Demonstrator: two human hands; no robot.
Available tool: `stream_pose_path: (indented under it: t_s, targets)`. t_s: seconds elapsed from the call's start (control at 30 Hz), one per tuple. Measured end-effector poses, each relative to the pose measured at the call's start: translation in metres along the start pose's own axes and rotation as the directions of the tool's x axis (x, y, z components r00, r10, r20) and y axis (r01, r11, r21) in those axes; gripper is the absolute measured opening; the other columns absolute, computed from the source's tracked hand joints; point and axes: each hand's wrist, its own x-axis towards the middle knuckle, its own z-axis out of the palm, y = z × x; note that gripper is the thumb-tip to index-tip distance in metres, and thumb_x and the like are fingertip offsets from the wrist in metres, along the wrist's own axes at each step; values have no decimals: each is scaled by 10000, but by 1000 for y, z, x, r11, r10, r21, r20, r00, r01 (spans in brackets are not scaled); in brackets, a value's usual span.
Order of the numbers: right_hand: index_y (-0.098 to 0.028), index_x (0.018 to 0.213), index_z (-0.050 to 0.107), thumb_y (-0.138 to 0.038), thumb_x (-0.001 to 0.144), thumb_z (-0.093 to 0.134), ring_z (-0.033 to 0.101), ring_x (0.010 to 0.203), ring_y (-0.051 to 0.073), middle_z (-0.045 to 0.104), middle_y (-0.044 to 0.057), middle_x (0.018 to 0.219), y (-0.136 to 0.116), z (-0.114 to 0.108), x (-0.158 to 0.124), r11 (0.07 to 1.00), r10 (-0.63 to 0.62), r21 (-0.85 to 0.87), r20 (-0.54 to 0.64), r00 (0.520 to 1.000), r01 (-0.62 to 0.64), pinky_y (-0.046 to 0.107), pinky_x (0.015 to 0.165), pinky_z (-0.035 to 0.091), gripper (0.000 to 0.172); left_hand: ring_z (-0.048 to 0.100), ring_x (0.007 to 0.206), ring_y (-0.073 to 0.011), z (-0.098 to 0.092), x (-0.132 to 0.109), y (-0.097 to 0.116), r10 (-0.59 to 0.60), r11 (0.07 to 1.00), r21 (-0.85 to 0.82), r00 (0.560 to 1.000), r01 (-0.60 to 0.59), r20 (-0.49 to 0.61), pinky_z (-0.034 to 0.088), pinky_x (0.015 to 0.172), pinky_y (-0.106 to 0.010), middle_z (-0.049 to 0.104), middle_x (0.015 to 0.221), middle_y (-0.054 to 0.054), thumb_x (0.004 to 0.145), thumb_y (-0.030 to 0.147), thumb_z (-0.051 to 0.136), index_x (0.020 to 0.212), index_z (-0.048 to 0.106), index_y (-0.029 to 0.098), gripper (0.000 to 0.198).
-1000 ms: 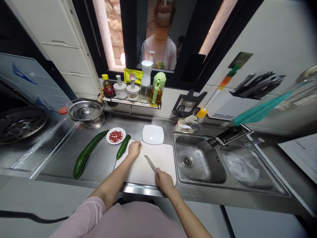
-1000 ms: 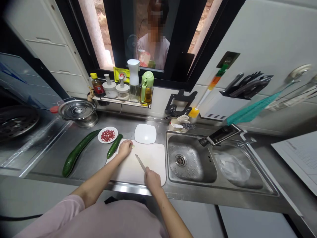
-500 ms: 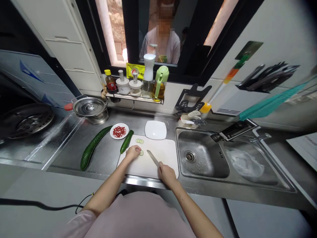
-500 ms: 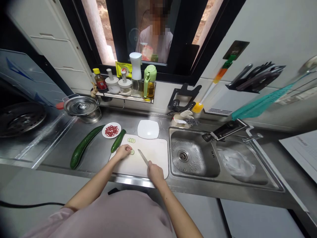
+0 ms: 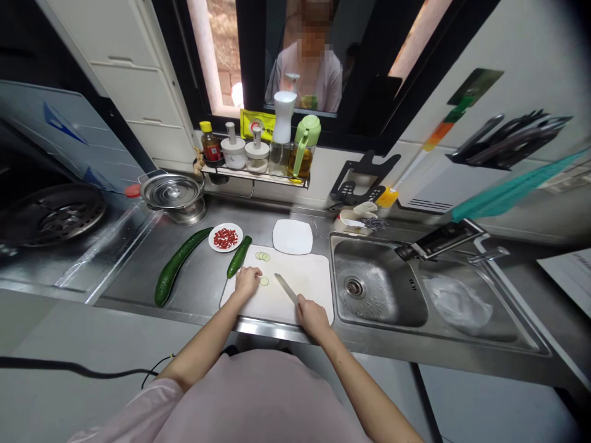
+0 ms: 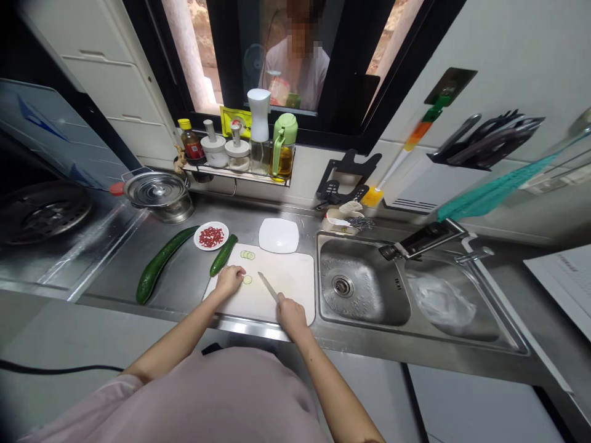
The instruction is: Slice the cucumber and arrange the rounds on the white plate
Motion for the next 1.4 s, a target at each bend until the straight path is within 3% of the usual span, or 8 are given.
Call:
stream_pose_path:
  t_s: [0.73, 1.4]
  targets:
    - [-187, 1118, 497, -165, 921, 344, 651, 931, 228, 690, 114, 990, -19, -6, 0, 985, -151, -76, 46, 987, 154, 287, 720, 383, 251, 593, 998, -207, 2, 6, -3, -81, 996, 24, 997, 81, 6, 416, 888, -302, 724, 935, 2, 758, 201, 625, 943, 727, 286, 228]
    - [-179, 1117, 493, -137, 911, 351, 654, 915, 232, 686, 121, 967, -24, -5, 2, 986, -142, -77, 57, 988, 146, 298, 725, 392, 254, 591, 1010, -208, 2, 6, -4, -67, 997, 26, 998, 67, 8, 411, 906, -314, 723, 943, -6, 775, 217, 620, 943, 724, 282, 208]
